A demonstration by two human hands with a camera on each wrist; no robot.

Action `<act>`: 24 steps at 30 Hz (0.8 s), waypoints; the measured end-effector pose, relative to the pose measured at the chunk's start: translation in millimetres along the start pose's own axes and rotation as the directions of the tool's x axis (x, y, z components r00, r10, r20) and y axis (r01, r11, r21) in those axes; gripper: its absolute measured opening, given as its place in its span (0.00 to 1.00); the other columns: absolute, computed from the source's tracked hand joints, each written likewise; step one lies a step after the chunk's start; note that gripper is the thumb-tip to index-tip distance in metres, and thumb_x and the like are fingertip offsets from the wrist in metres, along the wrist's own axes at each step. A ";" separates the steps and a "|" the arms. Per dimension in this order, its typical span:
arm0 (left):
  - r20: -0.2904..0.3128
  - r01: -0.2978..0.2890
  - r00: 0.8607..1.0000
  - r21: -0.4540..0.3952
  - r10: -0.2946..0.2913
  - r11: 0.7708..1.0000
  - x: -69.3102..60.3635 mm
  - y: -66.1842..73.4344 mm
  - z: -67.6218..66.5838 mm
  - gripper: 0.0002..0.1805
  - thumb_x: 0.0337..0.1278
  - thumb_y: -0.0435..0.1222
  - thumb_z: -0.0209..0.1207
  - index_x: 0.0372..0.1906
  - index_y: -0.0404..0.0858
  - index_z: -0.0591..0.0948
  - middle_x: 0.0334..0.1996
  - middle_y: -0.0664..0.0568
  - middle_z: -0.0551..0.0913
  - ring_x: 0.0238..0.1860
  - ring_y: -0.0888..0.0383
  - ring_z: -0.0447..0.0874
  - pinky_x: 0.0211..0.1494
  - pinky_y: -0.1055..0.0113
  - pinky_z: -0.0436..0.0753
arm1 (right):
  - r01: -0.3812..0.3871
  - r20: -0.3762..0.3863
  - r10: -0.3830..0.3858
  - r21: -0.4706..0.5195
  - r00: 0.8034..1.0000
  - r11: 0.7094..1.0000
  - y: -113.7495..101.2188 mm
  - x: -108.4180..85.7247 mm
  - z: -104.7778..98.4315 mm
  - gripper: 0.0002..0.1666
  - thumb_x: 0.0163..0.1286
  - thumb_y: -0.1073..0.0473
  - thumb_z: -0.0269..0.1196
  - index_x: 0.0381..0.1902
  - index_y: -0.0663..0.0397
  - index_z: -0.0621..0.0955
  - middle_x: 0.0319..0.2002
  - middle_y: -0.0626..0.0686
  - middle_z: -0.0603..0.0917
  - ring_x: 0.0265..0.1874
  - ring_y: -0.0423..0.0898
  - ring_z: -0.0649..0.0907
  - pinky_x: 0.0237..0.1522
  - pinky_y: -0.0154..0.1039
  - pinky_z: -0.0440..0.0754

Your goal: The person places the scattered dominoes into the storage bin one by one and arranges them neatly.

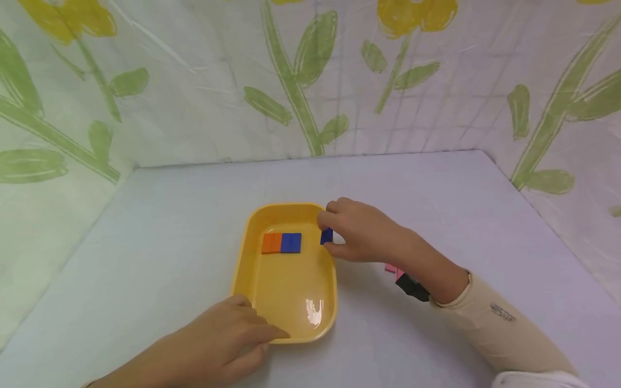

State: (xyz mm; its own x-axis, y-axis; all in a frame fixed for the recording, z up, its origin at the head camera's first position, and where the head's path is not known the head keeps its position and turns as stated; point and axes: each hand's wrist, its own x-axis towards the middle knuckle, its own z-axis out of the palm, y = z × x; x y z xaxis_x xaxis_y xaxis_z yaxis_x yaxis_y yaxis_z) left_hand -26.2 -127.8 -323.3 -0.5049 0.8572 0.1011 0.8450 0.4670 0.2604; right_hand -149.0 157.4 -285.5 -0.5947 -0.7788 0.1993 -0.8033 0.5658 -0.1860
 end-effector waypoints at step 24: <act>0.050 0.035 0.998 -0.036 -0.033 0.999 1.3 0.3 -1.8 0.14 0.65 0.40 0.54 0.48 0.50 0.87 0.25 0.70 0.78 0.26 0.74 0.70 0.43 0.67 0.70 | 0.010 0.196 -0.012 0.008 0.980 1.000 -6.4 31.0 15.8 0.17 0.57 0.55 0.76 0.39 0.49 0.79 0.34 0.47 0.79 0.33 0.45 0.74 0.36 0.38 0.77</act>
State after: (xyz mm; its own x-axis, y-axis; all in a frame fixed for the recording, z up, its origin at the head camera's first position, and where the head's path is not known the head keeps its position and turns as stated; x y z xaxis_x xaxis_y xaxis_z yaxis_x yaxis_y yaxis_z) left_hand -26.9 -127.0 -321.4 -0.5231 0.8511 0.0443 0.8200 0.4885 0.2983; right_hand -161.7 125.4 -293.3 -0.5675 -0.8234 0.0087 -0.8091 0.5556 -0.1915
